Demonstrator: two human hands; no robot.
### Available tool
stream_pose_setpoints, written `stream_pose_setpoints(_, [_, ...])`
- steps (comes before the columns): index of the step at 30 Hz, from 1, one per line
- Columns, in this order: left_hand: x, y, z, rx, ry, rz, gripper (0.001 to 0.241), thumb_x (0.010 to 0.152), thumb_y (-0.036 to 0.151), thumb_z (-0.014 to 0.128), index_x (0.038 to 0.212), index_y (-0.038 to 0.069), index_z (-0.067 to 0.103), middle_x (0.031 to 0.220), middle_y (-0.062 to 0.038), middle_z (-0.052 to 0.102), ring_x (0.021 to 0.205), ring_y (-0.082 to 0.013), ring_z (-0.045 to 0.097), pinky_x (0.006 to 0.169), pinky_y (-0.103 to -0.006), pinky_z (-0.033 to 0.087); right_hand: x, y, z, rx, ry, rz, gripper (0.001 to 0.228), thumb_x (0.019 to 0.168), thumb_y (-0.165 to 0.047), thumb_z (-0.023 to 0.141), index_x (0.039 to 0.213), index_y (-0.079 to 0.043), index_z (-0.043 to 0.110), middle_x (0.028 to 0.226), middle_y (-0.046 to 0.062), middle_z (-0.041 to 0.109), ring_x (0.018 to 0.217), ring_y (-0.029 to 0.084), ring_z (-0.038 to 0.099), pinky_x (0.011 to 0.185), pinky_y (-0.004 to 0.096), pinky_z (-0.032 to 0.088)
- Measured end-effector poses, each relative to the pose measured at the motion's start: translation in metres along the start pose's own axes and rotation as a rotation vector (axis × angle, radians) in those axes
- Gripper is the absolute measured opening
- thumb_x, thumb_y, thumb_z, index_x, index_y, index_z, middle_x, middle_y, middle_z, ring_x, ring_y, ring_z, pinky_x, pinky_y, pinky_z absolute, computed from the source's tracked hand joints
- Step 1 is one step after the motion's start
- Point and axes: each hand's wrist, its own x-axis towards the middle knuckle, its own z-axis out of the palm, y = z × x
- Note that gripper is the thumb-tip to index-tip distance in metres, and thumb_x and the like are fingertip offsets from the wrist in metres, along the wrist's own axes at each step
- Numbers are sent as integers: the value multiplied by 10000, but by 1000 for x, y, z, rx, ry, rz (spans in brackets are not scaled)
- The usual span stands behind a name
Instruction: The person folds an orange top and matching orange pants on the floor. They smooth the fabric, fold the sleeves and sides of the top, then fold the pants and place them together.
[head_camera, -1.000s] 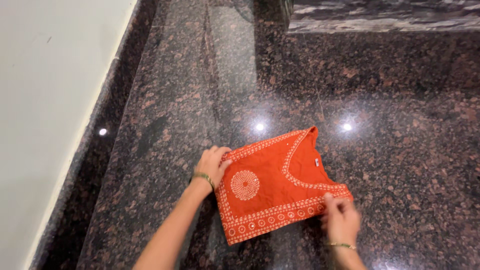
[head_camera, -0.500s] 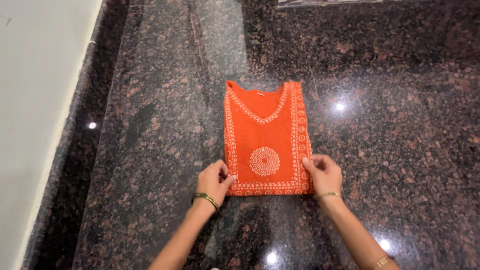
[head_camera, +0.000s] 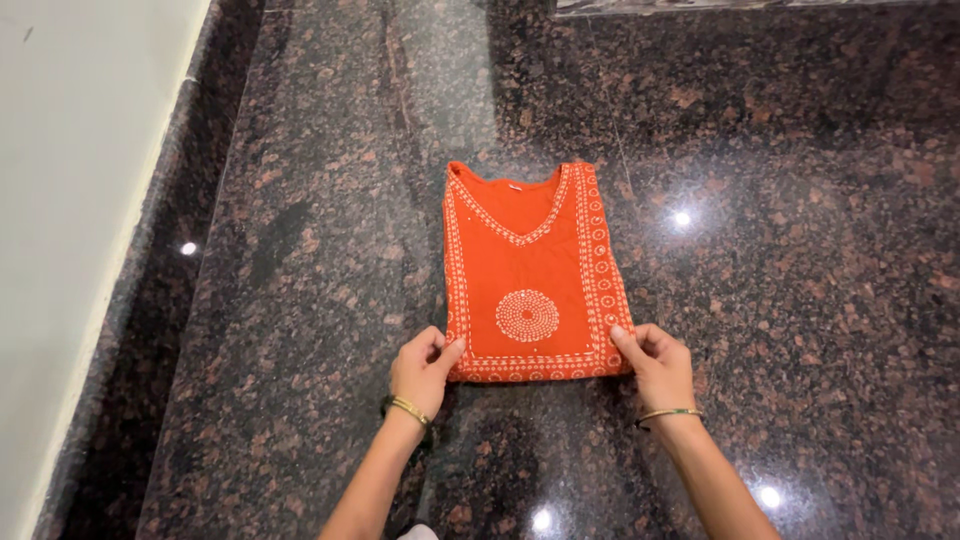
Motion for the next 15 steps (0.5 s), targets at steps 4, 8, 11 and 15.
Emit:
stream_pose_setpoints(4, [-4,-28,1,-323,-112,19,350,936,189,729,738,49,477,633,39,486,602,-57,413,525,-281,334,-9,8,-2,-206,-41,-5,282,895,-167,775,718,-63,582,669,-23,617,591,47,503,538,232,406])
stream_pose_setpoints(8, [-7,-27,-7,-546,-193,88,347,927,130,727,735,66,445,679,67,444,661,-40,407,583,-252,344,-16,7,-5,-102,-65,-48,299,903,-177,763,706,-86,557,673,-41,597,605,37,486,548,221,394])
stream_pose_setpoints(11, [-20,-6,-11,21,-66,-16,247,837,119,735,715,64,526,641,-69,546,651,-134,506,625,-312,445,-29,-9,-1,-222,-79,-73,321,834,-152,817,720,-33,541,740,14,642,662,72,557,604,267,481])
stream_pose_setpoints(15, [-53,28,-4,405,208,277,274,706,60,697,959,42,593,1121,-153,570,1080,-331,524,952,-433,448,-61,-39,22,-821,158,-384,456,699,-99,830,1095,4,630,1041,158,670,951,273,634,843,382,527])
